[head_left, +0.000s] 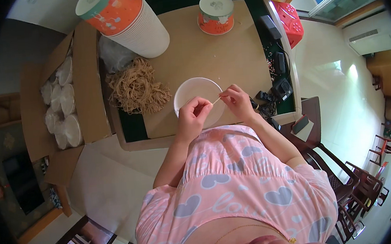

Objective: Tying string around stacks of paper bowls and organizing them for packaging.

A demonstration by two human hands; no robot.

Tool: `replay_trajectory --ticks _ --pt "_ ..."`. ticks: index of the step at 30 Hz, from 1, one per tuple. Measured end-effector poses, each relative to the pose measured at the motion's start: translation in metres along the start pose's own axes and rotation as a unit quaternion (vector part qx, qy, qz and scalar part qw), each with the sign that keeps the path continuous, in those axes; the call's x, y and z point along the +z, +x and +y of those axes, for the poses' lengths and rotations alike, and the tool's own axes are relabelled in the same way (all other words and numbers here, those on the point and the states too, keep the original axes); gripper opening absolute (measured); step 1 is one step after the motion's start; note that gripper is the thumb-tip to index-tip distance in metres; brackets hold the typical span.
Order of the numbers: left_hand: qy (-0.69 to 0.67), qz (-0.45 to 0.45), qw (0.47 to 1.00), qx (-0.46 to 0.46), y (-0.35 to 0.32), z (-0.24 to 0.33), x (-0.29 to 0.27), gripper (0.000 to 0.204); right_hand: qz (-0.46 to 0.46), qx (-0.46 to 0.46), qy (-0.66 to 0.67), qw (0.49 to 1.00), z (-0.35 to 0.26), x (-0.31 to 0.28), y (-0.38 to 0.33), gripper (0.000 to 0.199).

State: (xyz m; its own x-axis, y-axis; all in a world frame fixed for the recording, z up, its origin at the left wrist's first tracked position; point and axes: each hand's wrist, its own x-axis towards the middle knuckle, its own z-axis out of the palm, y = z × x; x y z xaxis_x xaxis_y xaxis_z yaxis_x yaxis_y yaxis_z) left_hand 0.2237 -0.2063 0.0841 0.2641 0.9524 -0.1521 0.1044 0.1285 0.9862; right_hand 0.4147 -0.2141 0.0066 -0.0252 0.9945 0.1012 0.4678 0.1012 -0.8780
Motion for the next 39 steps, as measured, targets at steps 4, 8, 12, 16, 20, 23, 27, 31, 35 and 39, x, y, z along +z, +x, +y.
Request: replay_trajectory --ticks 4,8,12,16,20,23,27,31,35,39 --pt "-0.017 -0.015 1.000 -0.021 -0.001 0.003 -0.002 0.006 -0.022 0.010 0.010 1.000 0.007 -0.002 -0.002 0.012" --pt "-0.012 -0.006 1.000 -0.010 0.001 0.004 -0.001 0.006 0.068 -0.174 -0.061 0.980 -0.016 -0.004 0.011 0.016" --pt "0.352 0.020 0.935 0.035 0.007 0.007 -0.016 0.030 0.037 -0.024 0.099 0.994 -0.015 0.000 0.016 0.015" --pt "0.424 0.114 0.898 0.039 0.022 -0.039 -0.050 0.038 0.071 0.068 -0.004 0.995 -0.011 -0.003 0.023 0.017" --pt "0.282 0.066 0.956 -0.040 0.033 -0.083 -0.069 0.025 0.062 0.074 -0.046 0.994 -0.001 0.005 0.020 0.019" --pt "0.089 0.009 0.978 -0.188 0.038 -0.106 -0.073 0.025 -0.004 0.088 -0.072 0.994 0.023 0.008 0.022 0.029" --pt "-0.040 -0.039 0.959 -0.277 0.045 -0.152 -0.064 0.022 -0.074 0.256 0.095 0.959 0.056 0.009 0.026 0.034" --pt "-0.117 -0.025 0.942 -0.312 0.022 -0.246 -0.062 0.027 -0.195 0.425 0.136 0.874 0.057 0.005 0.022 0.026" --pt "-0.318 -0.067 0.865 -0.383 0.011 -0.243 -0.052 0.037 -0.275 0.450 0.133 0.839 0.061 0.001 0.020 0.030" --pt "-0.151 0.007 0.929 -0.337 0.032 -0.152 -0.051 0.044 -0.273 0.255 0.104 0.922 0.077 -0.012 0.040 0.029"
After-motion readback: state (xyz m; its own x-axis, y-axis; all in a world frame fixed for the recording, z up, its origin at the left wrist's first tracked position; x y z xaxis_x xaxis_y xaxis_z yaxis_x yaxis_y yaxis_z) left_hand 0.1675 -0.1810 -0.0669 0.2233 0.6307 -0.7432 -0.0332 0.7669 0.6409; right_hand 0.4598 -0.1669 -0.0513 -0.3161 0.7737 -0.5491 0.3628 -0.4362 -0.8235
